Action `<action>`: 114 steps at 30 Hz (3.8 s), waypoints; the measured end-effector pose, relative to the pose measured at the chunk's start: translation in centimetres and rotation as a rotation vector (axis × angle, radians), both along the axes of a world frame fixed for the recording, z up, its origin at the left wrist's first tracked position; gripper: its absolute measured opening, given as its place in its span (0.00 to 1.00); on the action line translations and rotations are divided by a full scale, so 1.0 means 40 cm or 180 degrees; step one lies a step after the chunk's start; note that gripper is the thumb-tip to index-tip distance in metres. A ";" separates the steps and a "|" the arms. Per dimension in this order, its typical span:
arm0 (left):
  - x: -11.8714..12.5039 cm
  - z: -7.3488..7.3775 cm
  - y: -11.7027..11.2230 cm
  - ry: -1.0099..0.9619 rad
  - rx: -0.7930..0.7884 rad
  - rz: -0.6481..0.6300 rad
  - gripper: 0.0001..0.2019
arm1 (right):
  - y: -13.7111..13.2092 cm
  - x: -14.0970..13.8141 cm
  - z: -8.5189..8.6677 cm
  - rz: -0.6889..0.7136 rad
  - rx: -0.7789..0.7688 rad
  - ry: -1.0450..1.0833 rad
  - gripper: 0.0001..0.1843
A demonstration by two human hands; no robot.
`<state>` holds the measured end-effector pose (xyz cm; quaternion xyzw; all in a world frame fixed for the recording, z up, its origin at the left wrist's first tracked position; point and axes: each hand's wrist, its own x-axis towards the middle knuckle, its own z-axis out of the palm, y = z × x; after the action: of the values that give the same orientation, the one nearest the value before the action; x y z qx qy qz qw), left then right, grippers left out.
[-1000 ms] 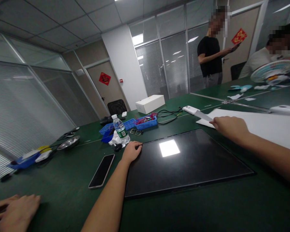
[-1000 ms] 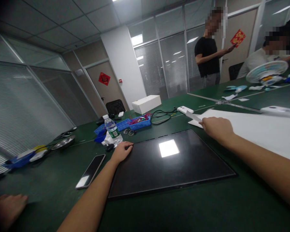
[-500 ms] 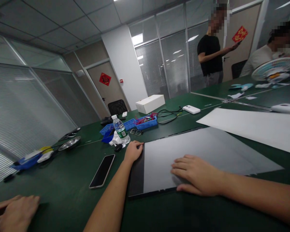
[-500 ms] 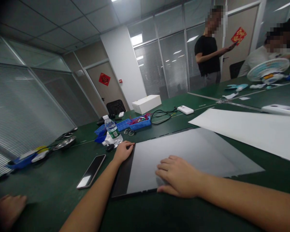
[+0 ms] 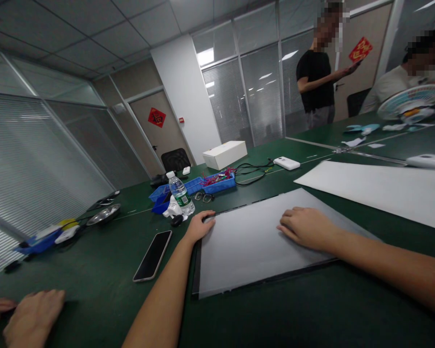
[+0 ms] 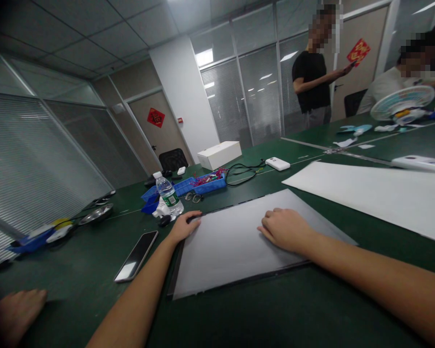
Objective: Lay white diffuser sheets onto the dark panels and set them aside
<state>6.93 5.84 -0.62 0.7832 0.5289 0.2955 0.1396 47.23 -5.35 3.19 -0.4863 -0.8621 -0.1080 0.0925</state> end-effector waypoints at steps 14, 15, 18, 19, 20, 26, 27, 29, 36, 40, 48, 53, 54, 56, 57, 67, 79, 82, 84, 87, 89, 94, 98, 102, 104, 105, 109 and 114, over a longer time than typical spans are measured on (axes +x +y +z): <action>0.007 -0.004 0.005 -0.0034 -0.0153 0.0153 0.14 | 0.189 0.293 -0.005 -0.0954 0.0452 0.0557 0.28; 0.006 -0.002 0.004 -0.0045 -0.0153 0.0155 0.14 | 0.204 0.338 -0.016 -0.1135 0.0440 0.0593 0.29; 0.007 0.001 0.001 -0.0088 -0.0164 0.0149 0.14 | 0.230 0.441 -0.052 -0.1611 0.0232 0.0713 0.37; 0.007 0.001 0.000 -0.0121 -0.0174 0.0155 0.13 | 0.234 0.462 -0.063 -0.1733 0.0143 0.0748 0.39; 0.008 0.001 0.000 -0.0162 -0.0187 0.0163 0.13 | 0.238 0.476 -0.072 -0.1826 0.0064 0.0776 0.41; 0.008 -0.001 0.005 -0.0292 -0.0229 0.0193 0.13 | 0.243 0.459 -0.072 -0.1824 -0.0260 0.0753 0.35; 0.007 -0.002 0.006 -0.0295 -0.0225 0.0194 0.13 | 0.238 0.449 -0.065 -0.1830 -0.0261 0.0729 0.33; 0.004 -0.004 0.007 -0.0292 -0.0216 0.0193 0.14 | 0.223 0.427 -0.046 -0.1890 -0.0165 0.0678 0.29; 0.005 -0.006 0.008 -0.0221 -0.0162 0.0216 0.15 | 0.146 0.319 0.056 -0.1996 0.0515 0.0517 0.27; 0.018 -0.002 0.000 -0.0142 -0.0082 0.0233 0.16 | 0.092 0.197 0.076 -0.1512 0.0708 0.0282 0.23; 0.025 -0.001 -0.006 0.0066 0.0105 0.0154 0.23 | -0.079 -0.075 0.016 0.0534 0.0046 -0.0105 0.17; 0.019 -0.004 0.001 0.0178 0.0100 0.0178 0.23 | -0.128 -0.117 -0.001 0.1263 -0.0103 0.0125 0.16; 0.019 -0.003 0.000 0.0195 0.0100 0.0177 0.22 | -0.129 -0.116 -0.003 0.1386 -0.0120 0.0207 0.16; 0.020 -0.001 -0.003 0.0212 0.0091 0.0178 0.22 | -0.126 -0.112 -0.006 0.1618 -0.0143 0.0356 0.16; 0.021 0.001 -0.005 0.0216 0.0083 0.0177 0.22 | -0.124 -0.109 -0.006 0.1711 -0.0140 0.0421 0.17; 0.016 -0.005 -0.004 0.0230 0.0059 0.0134 0.21 | -0.119 -0.101 -0.016 0.1415 -0.0181 0.0614 0.26; 0.030 0.004 -0.008 0.0171 0.0013 0.0287 0.22 | -0.138 -0.106 -0.008 0.1893 -0.0926 0.0545 0.39; 0.032 -0.001 -0.001 0.0214 -0.0009 0.0408 0.21 | -0.140 -0.110 -0.013 0.1603 -0.0568 0.0609 0.35; 0.033 -0.007 0.006 0.0225 -0.0035 0.0461 0.21 | -0.138 -0.112 -0.017 0.1420 -0.0375 0.0609 0.29; 0.035 -0.017 0.014 0.0264 -0.0076 0.0535 0.20 | -0.135 -0.114 -0.019 0.1499 -0.0342 0.0575 0.21; 0.036 -0.023 0.018 0.0303 -0.0095 0.0559 0.20 | -0.134 -0.116 -0.022 0.1556 -0.0297 0.0587 0.20; 0.043 -0.027 0.021 0.0382 -0.0101 0.0527 0.21 | -0.133 -0.122 -0.035 0.1559 -0.0296 0.0499 0.23; 0.043 -0.022 0.022 0.0385 -0.0128 0.0501 0.22 | -0.130 -0.123 -0.035 0.1638 -0.0393 0.0431 0.24; 0.038 -0.016 0.019 0.0282 -0.0218 0.0475 0.22 | -0.126 -0.120 -0.027 0.1885 -0.0507 0.0458 0.23; 0.037 -0.014 0.018 0.0181 -0.0257 0.0503 0.20 | -0.125 -0.118 -0.025 0.2010 -0.0508 0.0524 0.22; 0.038 -0.013 0.017 0.0129 -0.0271 0.0531 0.19 | -0.124 -0.117 -0.025 0.2060 -0.0500 0.0549 0.22; 0.042 -0.010 0.014 -0.0048 -0.0300 0.0631 0.17 | -0.120 -0.110 -0.021 0.2170 -0.0493 0.0574 0.22; 0.041 -0.001 0.015 -0.0309 -0.0316 0.0670 0.17 | -0.108 -0.095 -0.001 0.2233 -0.0579 0.0640 0.22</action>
<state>8.57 6.45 -0.66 0.7002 0.6148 0.3195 0.1719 43.45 -9.68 3.15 -0.1759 -0.9690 0.0556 0.1644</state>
